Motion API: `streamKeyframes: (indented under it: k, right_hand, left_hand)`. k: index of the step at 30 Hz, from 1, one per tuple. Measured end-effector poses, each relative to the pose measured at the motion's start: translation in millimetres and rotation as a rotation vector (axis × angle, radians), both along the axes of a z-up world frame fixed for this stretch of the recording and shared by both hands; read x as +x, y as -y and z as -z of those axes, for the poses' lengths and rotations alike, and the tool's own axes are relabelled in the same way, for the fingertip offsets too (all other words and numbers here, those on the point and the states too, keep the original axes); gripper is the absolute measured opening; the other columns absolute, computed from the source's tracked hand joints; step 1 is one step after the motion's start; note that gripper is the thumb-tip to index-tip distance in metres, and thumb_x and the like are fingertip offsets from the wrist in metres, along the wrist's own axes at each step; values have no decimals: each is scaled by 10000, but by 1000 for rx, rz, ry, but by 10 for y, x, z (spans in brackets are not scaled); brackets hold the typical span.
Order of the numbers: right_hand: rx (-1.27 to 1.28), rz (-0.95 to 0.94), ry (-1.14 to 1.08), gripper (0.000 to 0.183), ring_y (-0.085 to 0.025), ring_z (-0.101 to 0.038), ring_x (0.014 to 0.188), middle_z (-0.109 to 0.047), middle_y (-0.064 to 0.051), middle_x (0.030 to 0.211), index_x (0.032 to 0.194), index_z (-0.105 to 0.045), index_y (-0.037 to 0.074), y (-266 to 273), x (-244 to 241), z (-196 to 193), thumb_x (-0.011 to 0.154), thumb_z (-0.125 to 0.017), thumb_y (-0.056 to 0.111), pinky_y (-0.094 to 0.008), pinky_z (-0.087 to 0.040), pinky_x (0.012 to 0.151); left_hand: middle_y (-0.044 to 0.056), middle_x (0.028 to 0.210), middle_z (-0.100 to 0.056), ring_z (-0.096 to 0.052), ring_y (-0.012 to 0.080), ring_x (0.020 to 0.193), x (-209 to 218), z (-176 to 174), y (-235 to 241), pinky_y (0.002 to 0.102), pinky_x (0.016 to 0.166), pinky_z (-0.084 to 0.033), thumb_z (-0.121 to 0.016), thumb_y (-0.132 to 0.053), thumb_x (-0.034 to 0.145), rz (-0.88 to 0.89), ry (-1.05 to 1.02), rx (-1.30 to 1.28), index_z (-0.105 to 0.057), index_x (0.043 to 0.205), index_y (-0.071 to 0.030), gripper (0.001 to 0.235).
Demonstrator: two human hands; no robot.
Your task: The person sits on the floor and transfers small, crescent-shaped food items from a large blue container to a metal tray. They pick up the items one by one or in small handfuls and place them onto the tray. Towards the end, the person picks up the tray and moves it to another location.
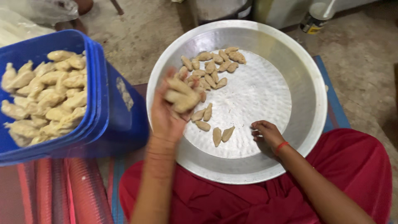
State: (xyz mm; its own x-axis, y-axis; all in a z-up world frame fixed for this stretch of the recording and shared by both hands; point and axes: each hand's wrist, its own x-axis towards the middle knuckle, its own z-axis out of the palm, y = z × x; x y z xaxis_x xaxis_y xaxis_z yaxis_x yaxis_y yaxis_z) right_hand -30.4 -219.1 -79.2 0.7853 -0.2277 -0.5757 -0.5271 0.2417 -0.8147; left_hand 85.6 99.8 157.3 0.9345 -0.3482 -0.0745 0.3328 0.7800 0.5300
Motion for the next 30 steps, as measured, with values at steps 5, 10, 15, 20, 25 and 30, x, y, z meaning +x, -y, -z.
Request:
streamKeyframes:
  k: [5, 10, 15, 20, 25, 30]
  right_hand:
    - [-106, -148, 17, 219, -181, -637, 830, -701, -82, 1024, 1121, -703, 27, -5, 27, 269, 991, -630, 188, -304, -543, 722]
    - [-282, -231, 66, 255, -137, -677, 884, -737, -48, 1085, 1147, -706, 51, 6, 49, 386, 979, -634, 228, -291, -554, 734]
    - [-353, -231, 38, 264, -178, -673, 861, -735, -64, 1093, 1162, -700, 58, -50, 11, 211, 972, -643, 233, -314, -561, 741]
    - [-502, -323, 109, 236, -178, -708, 905, -701, -71, 1063, 1115, -720, 67, -109, -7, 67, 956, -663, 232, -316, -584, 794]
    - [-635, -388, 239, 214, -187, -665, 889, -653, -78, 1028, 1079, -742, 66, -108, -70, 123, 955, -672, 226, -328, -558, 807]
    - [-661, -409, 271, 200, -189, -657, 872, -640, -78, 1022, 1067, -741, 76, -130, -81, 96, 940, -680, 218, -325, -545, 813]
  left_hand:
    - [66, 1362, -584, -624, 299, 1280, 388, -891, -1144, 613, 1075, -550, -599, -337, 1035, -178, 374, 220, -494, 1439, -205, 438]
    - [220, 1453, -601, -645, 321, 1335, 496, -922, -2182, 483, 1159, -532, -610, -294, 1052, -779, 346, 609, -524, 1513, 27, 568]
    - [300, 1428, -546, -661, 366, 1271, 435, -713, -2030, 446, 1106, -505, -643, -244, 1059, -1281, 155, 1271, -475, 1333, 119, 485]
    - [221, 1618, -430, -414, 369, 1546, 77, -128, -612, 489, 1309, -342, -678, -85, 1043, -839, 907, 1353, -396, 1544, 63, 593]
    - [217, 1595, -391, -320, 393, 1513, -118, 982, 460, 602, 1218, -235, -738, -282, 908, -65, 1163, 1861, -595, 1347, -44, 519]
    - [231, 1628, -265, -90, 353, 1551, -276, 1966, 596, 627, 1193, -96, -663, -509, 909, 200, 755, 2091, -356, 1516, -28, 833]
